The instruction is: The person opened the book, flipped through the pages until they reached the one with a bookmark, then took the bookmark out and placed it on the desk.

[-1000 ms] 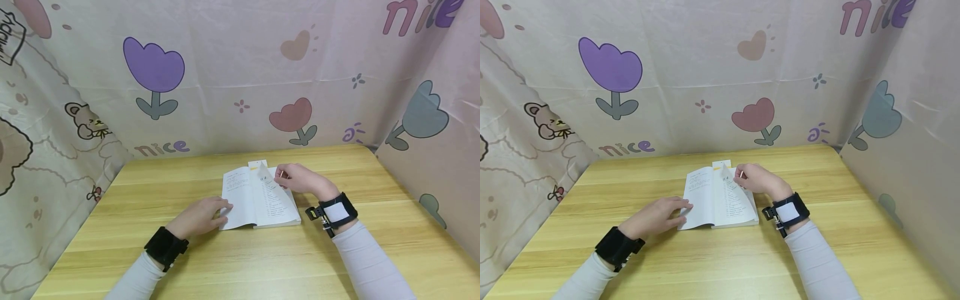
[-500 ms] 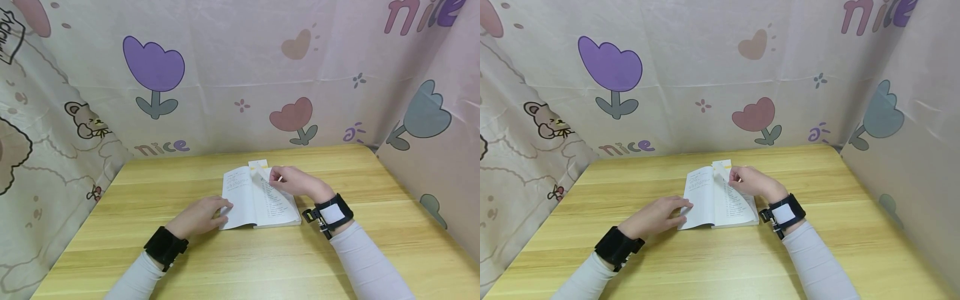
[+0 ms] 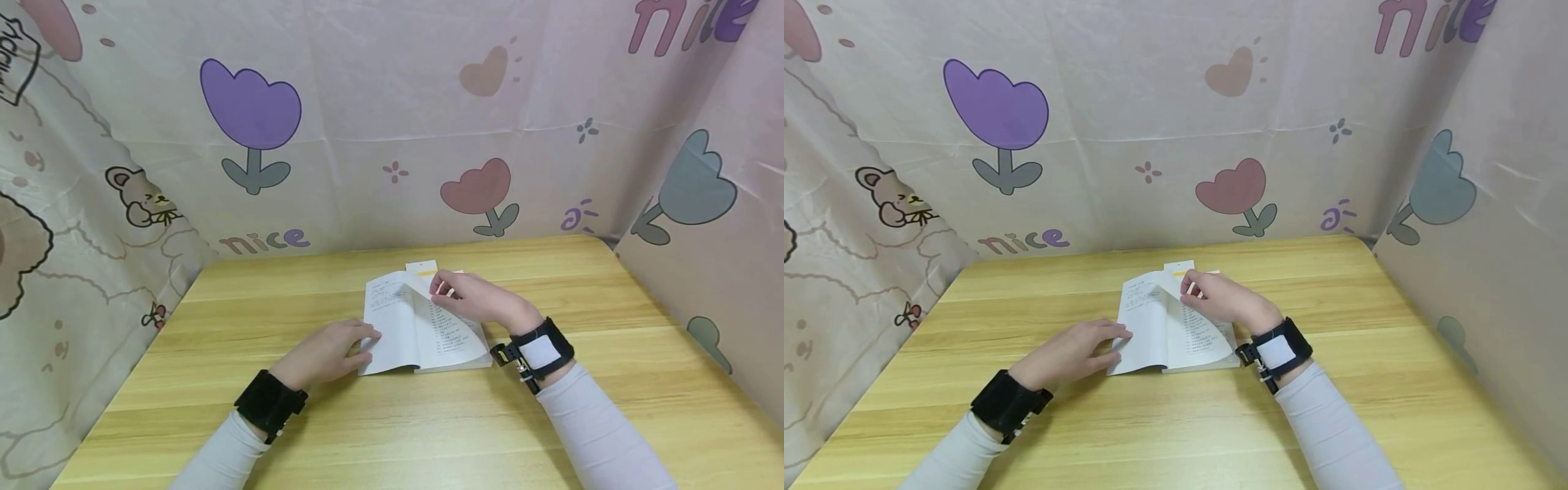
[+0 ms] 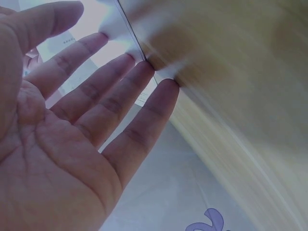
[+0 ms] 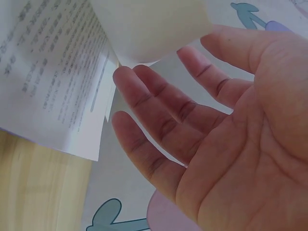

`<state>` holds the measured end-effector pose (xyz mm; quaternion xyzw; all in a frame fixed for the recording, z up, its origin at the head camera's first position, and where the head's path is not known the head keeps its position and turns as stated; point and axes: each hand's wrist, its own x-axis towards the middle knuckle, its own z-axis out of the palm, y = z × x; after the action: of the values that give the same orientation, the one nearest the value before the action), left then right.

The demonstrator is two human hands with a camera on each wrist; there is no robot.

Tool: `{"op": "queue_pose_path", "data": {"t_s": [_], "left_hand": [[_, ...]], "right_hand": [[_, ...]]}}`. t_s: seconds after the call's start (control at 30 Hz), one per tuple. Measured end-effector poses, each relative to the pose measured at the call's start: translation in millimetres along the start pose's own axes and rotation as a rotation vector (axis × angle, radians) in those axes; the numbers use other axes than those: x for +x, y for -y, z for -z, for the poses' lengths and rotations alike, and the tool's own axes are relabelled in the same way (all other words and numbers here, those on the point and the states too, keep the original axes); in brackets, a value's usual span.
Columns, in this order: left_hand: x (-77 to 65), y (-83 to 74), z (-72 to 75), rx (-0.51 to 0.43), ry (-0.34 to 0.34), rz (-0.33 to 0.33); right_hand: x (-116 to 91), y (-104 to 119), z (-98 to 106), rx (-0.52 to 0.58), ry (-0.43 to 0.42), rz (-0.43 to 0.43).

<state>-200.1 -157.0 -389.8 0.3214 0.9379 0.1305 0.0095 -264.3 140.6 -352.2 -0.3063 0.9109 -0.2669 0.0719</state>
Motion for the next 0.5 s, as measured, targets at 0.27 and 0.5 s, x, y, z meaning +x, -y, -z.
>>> {"op": "queue_pose_path", "data": {"t_s": [0.27, 0.5], "left_hand": [[0.7, 1.6, -1.1, -0.003, -0.002, 0.0], [0.7, 2.1, -1.4, -0.006, -0.012, -0.007]], "right_hand": [[-0.8, 4.8, 2.4, 0.017, -0.014, 0.027], [-1.7, 9.5, 2.6, 0.002, -0.015, 0.06]]}}
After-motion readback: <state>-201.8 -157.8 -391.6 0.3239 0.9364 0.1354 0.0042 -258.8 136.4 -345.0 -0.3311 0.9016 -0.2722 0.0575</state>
